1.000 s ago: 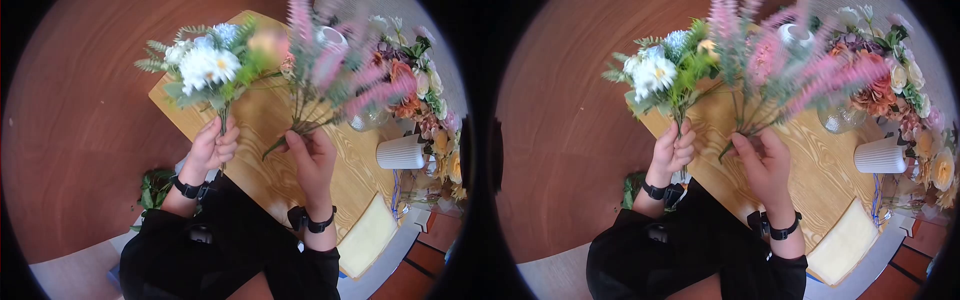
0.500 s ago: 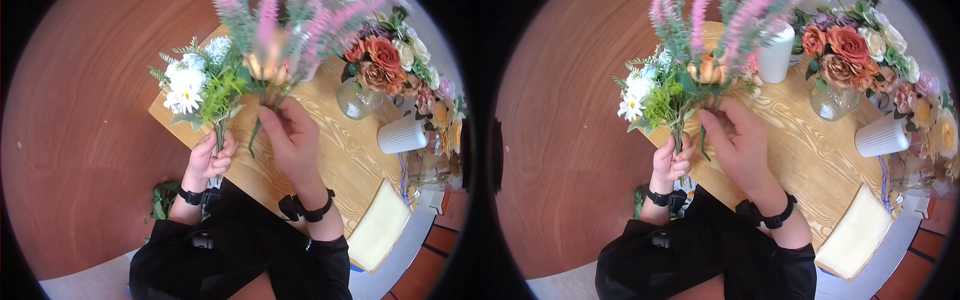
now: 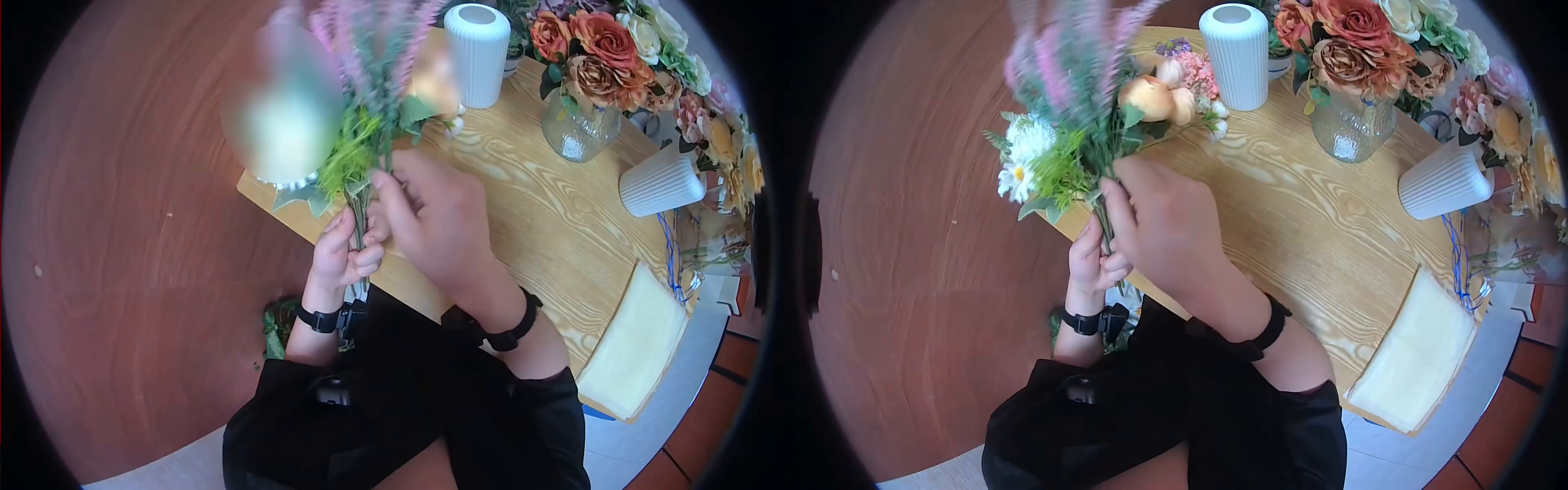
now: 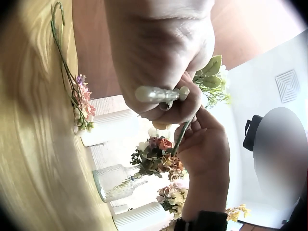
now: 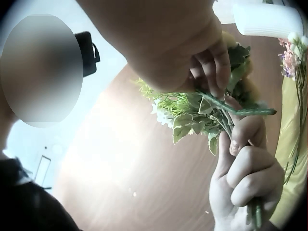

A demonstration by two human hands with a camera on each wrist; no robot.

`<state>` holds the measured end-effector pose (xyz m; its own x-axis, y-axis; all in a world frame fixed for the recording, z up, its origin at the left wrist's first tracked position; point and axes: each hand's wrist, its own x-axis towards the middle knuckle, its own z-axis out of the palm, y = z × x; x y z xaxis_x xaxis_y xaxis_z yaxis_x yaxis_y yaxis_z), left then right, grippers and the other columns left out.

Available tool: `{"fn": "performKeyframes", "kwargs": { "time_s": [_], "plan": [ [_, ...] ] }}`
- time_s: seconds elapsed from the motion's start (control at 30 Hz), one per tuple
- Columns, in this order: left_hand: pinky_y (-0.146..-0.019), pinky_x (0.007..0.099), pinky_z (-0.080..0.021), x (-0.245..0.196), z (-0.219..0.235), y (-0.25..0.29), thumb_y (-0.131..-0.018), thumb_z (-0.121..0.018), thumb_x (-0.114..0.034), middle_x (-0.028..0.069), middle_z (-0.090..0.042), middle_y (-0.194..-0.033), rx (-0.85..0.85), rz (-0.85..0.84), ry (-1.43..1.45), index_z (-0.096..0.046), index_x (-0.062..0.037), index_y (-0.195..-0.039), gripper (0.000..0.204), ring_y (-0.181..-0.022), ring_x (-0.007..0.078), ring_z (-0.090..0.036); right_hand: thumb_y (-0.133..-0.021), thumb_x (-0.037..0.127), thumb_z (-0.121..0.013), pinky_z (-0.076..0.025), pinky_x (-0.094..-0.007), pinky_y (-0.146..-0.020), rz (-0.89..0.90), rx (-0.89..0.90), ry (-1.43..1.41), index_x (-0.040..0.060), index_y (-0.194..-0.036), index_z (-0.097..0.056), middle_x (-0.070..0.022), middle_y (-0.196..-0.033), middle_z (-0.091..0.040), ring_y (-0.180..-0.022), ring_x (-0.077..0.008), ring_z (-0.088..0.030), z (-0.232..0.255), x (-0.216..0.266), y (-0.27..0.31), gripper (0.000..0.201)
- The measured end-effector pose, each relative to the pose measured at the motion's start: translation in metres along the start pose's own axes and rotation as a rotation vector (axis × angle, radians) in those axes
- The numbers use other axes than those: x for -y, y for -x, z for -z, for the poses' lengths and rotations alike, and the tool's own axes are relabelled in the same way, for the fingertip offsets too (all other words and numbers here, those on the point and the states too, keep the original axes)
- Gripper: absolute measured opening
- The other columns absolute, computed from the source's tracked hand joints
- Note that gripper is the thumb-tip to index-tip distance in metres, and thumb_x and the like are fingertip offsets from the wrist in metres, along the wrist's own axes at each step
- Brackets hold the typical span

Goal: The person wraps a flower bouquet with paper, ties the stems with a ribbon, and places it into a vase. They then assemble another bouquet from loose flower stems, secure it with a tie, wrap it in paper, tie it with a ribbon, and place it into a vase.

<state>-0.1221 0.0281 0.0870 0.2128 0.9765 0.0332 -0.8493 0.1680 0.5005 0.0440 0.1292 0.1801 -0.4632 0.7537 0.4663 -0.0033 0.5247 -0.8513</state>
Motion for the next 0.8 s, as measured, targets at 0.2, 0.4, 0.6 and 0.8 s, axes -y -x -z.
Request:
{"fn": "performKeyframes", "kwargs": {
  "time_s": [0.2,0.4,0.6,0.8],
  "plan": [
    [-0.038,0.0192,-0.018,-0.001,0.010,0.002,-0.107,-0.031,-0.042,0.0006,-0.045,-0.081,-0.097,-0.094,0.031,-0.048,-0.0034,-0.129,0.048,-0.046,0.0046,-0.025,-0.087,0.015,-0.065,-0.044,-0.0394,-0.051,-0.024,0.007,-0.135,0.0038,-0.078,-0.057,-0.0132,-0.063,-0.058,-0.056,-0.0315,-0.060,-0.013,-0.006,0.015,0.017],
    [-0.039,0.0189,-0.022,-0.001,-0.002,-0.005,-0.107,-0.031,-0.041,-0.0003,-0.054,-0.078,-0.309,-0.138,-0.083,-0.052,-0.0028,-0.127,0.047,-0.045,0.0049,-0.028,-0.087,0.015,-0.065,-0.041,-0.0395,-0.049,-0.199,0.049,-0.279,0.0024,-0.071,-0.053,-0.0142,-0.058,-0.054,-0.052,-0.0318,-0.057,-0.029,-0.019,0.022,0.025],
    [-0.043,0.0214,-0.032,0.003,-0.005,-0.005,-0.107,-0.036,-0.037,0.0022,-0.052,-0.076,-0.378,-0.212,-0.413,-0.054,-0.0025,-0.117,0.040,-0.052,0.0082,-0.041,-0.088,0.018,-0.064,-0.044,-0.0378,-0.049,-0.309,0.141,-0.335,0.0018,-0.068,-0.054,-0.0145,-0.056,-0.057,-0.052,-0.0313,-0.061,-0.023,-0.014,0.014,0.028],
    [-0.045,0.0228,-0.034,0.008,-0.007,-0.008,-0.107,-0.038,-0.037,0.0040,-0.050,-0.077,-0.470,-0.224,-0.497,-0.052,-0.0024,-0.115,0.038,-0.054,0.0110,-0.043,-0.088,0.019,-0.062,-0.047,-0.0392,-0.050,-0.278,0.179,-0.280,0.0015,-0.070,-0.058,-0.0136,-0.055,-0.060,-0.051,-0.0318,-0.063,-0.030,-0.037,0.017,0.026]
  ]
}}
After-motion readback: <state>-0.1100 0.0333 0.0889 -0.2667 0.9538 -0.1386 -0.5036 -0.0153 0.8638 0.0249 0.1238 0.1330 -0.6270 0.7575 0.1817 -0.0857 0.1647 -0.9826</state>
